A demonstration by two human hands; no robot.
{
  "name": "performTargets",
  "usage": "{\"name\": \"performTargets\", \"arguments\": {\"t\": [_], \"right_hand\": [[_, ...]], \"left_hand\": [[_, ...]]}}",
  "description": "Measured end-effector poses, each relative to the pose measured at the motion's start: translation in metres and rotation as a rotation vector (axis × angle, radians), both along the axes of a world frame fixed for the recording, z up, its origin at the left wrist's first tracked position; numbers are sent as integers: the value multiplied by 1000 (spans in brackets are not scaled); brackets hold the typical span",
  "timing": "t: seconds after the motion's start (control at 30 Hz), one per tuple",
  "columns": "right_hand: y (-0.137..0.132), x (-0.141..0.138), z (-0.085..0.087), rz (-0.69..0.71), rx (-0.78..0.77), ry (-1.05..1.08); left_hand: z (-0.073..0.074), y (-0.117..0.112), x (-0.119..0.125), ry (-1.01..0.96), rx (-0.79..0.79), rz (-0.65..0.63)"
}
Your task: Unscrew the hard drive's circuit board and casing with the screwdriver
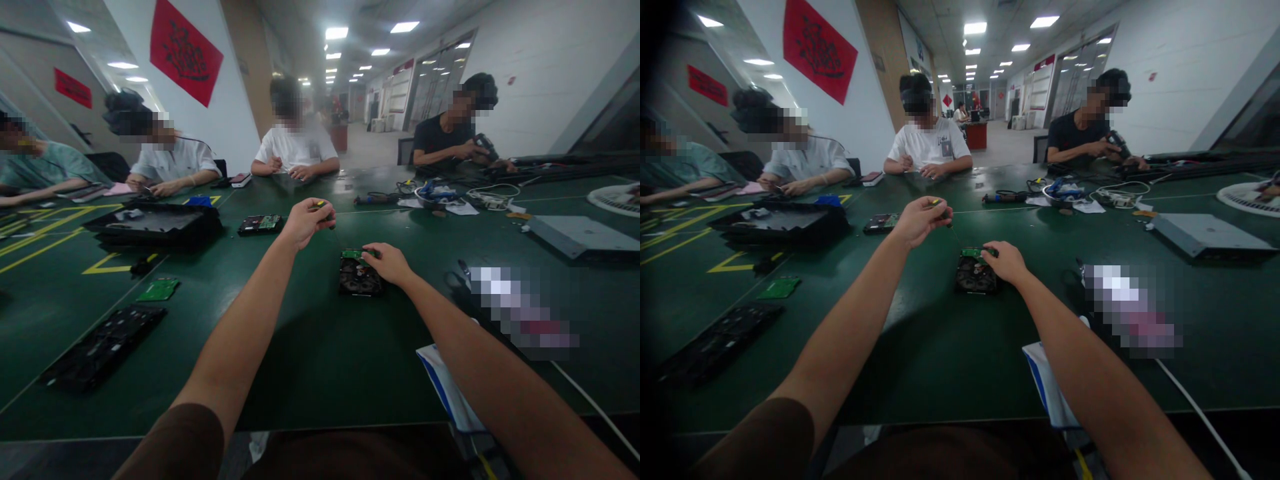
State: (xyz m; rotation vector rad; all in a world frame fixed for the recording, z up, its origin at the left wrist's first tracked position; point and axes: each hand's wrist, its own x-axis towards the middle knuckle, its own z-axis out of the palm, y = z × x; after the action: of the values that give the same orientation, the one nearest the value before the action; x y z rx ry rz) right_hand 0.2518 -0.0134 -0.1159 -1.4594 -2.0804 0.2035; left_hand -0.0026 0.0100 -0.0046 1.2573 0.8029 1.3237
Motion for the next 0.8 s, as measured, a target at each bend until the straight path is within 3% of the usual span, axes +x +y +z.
{"name": "performTargets", "arguments": {"t": [0.53,0.8], "right_hand": [[-2,-3,1,39,5,70],[-4,-3,4,26,-24,71]], "left_hand": [[-16,7,3,-12,69,-63],[-17,5,6,-9,67,-75]]}}
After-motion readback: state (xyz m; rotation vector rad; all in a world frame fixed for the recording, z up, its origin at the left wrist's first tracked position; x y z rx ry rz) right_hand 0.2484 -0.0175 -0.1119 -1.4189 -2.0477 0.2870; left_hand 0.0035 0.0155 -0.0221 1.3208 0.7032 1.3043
